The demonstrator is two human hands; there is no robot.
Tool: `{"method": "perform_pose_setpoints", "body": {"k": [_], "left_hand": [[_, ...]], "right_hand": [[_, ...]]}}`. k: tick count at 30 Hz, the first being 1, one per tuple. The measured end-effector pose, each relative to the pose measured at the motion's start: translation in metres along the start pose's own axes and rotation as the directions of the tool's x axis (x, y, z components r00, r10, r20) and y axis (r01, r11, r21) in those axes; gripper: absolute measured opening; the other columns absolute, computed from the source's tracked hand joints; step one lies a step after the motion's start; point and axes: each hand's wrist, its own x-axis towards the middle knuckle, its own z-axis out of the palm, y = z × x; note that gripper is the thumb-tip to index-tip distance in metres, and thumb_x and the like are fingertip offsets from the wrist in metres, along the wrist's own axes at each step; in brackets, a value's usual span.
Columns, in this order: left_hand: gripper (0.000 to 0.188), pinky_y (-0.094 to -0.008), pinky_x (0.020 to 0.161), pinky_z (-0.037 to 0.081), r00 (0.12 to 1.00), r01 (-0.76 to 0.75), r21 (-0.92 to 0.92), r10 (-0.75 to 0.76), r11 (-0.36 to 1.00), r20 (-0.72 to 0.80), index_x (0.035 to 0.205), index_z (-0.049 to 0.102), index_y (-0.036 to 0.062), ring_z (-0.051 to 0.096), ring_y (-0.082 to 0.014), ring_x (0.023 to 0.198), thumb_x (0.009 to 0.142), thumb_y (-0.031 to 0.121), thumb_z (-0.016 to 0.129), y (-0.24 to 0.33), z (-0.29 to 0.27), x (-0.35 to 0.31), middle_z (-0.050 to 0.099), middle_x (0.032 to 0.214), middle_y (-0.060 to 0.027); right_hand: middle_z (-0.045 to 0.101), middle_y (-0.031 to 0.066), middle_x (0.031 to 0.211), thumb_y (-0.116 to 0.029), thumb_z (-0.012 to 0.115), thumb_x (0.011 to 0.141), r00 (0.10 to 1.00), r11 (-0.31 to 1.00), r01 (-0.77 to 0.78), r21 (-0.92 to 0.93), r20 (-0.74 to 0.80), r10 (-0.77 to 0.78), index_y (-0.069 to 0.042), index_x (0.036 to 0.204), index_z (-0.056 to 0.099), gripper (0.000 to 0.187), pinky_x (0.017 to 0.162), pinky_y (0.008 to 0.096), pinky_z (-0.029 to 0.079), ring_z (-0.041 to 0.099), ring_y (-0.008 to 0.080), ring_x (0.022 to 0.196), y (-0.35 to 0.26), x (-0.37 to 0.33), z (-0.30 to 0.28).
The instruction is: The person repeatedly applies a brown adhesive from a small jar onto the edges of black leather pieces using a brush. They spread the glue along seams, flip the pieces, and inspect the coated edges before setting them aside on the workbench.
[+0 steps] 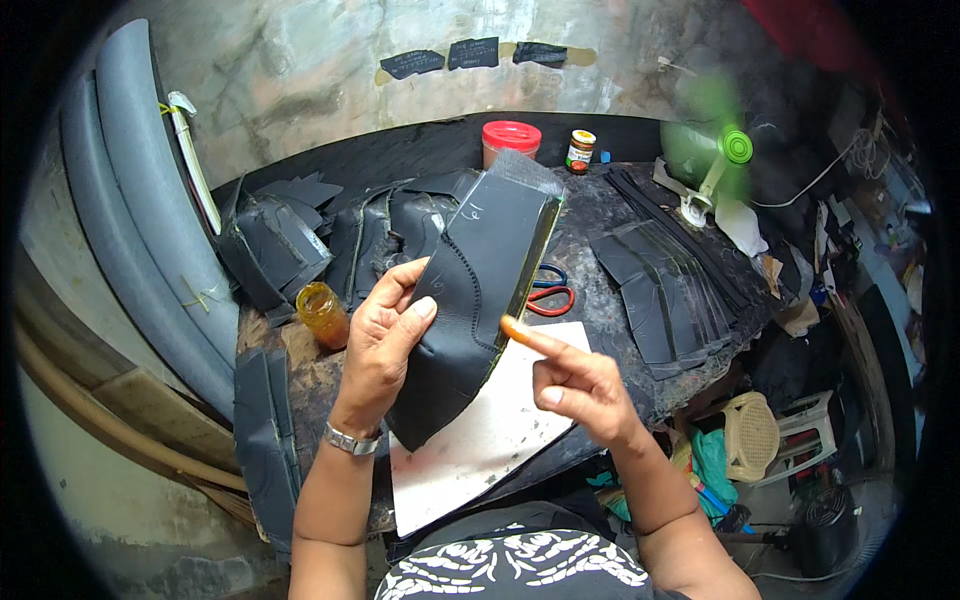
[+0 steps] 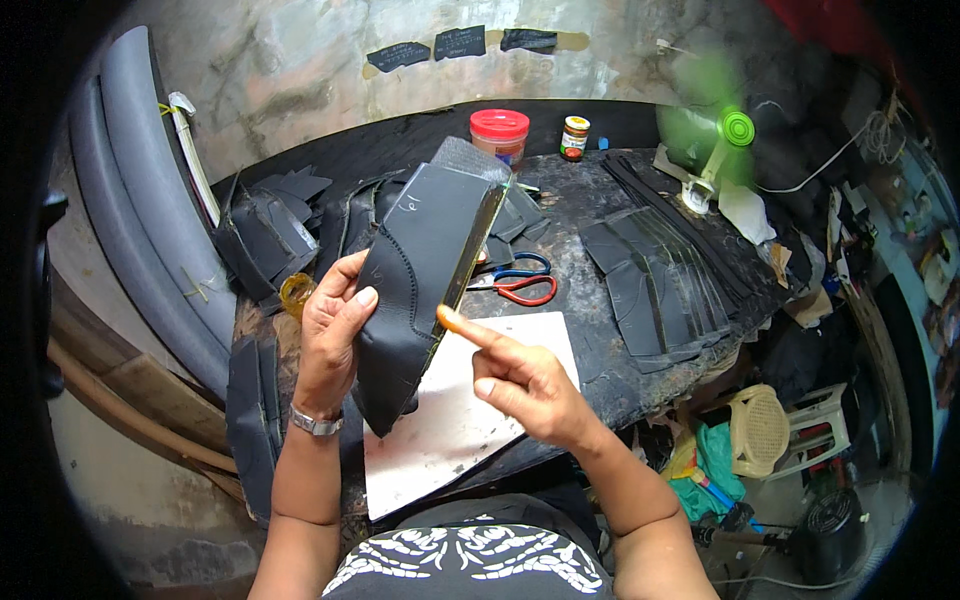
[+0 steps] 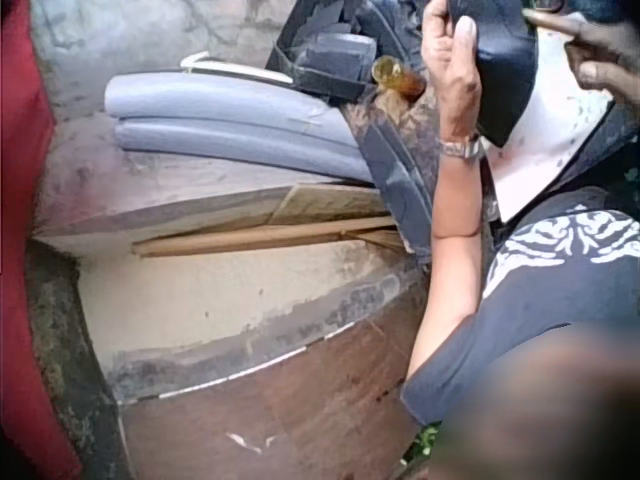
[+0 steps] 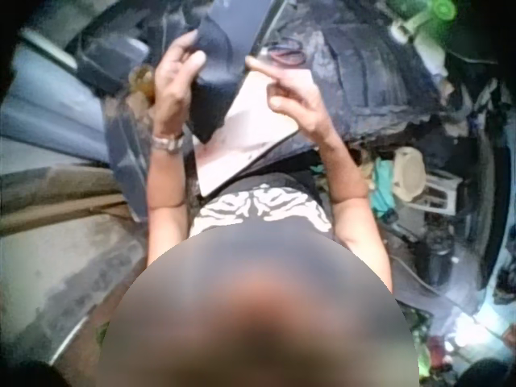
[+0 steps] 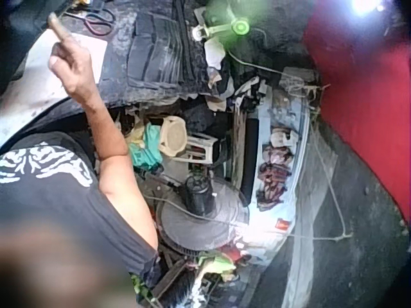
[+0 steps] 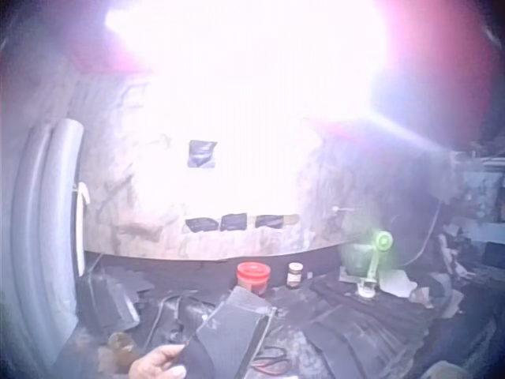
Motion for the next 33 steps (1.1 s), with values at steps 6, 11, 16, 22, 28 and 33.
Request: {"method": "perform_pose_setpoints", "body": {"k": [6,11,16,22,28,33], "left_hand": [[0.038,-0.0266,0.103,0.044,0.999,-0.024,0.000,0.024,1.000,-0.048,0.137,0.046,-0.0044,0.058,-0.0115,0.115,0.101,0.004,0.049,-0.001,-0.001,0.004,0.062,0.127,-0.0097],[0.037,-0.0261,0.101,0.045,0.997,-0.033,-0.020,0.032,0.999,-0.073,0.137,0.046,-0.0045,0.059,-0.0110,0.113,0.101,0.004,0.049,0.002,0.000,0.004,0.062,0.126,-0.0097],[0.037,-0.0258,0.100,0.046,0.994,-0.012,-0.037,0.008,0.999,-0.108,0.135,0.047,-0.0048,0.059,-0.0104,0.112,0.100,0.004,0.050,0.002,-0.003,0.004,0.063,0.124,-0.0097],[0.035,-0.0256,0.099,0.045,0.990,-0.048,-0.089,0.036,0.995,-0.139,0.133,0.049,-0.0051,0.059,-0.0101,0.111,0.099,0.004,0.050,0.001,-0.010,0.008,0.063,0.124,-0.0093],[0.035,-0.0255,0.099,0.046,0.988,-0.045,-0.055,0.036,0.997,-0.151,0.134,0.048,-0.0058,0.059,-0.0102,0.111,0.100,0.003,0.048,0.000,-0.007,0.007,0.063,0.123,-0.0093],[0.035,-0.0247,0.097,0.046,0.989,-0.039,-0.006,0.038,0.999,-0.146,0.134,0.048,-0.0058,0.060,-0.0107,0.110,0.101,0.002,0.047,0.004,-0.006,0.006,0.063,0.124,-0.0103]], "right_hand": [[0.054,0.0021,0.076,-0.005,0.055,0.085,0.989,0.942,0.150,-0.299,0.060,-0.139,0.006,0.140,0.050,0.056,0.061,0.0219,0.039,0.047,0.0071,0.065,0.003,-0.007,0.011],[0.050,-0.0001,0.070,-0.005,0.054,0.087,0.998,0.984,0.053,-0.173,0.043,-0.047,0.007,0.146,0.041,0.062,0.057,0.0219,0.035,0.042,0.0063,0.059,0.011,0.001,0.011],[0.046,-0.0024,0.065,-0.004,0.054,0.086,0.995,0.977,0.063,-0.205,0.082,-0.047,0.004,0.150,0.037,0.067,0.056,0.0225,0.035,0.038,0.0069,0.056,0.017,0.003,0.016],[0.051,0.0040,0.064,0.003,0.053,0.078,0.960,0.795,0.279,-0.538,0.158,-0.230,-0.001,0.145,0.048,0.067,0.059,0.0258,0.043,0.048,0.0120,0.054,0.023,0.000,0.029],[0.053,0.0011,0.068,0.001,0.053,0.081,0.962,0.897,0.273,-0.347,0.075,-0.263,-0.001,0.143,0.051,0.062,0.057,0.0240,0.039,0.043,0.0079,0.055,0.013,0.004,0.021],[0.042,-0.0026,0.065,-0.006,0.054,0.083,0.998,0.972,0.060,-0.229,-0.007,-0.063,0.006,0.148,0.038,0.068,0.053,0.0221,0.029,0.035,0.0049,0.054,0.009,0.016,0.024]]}}
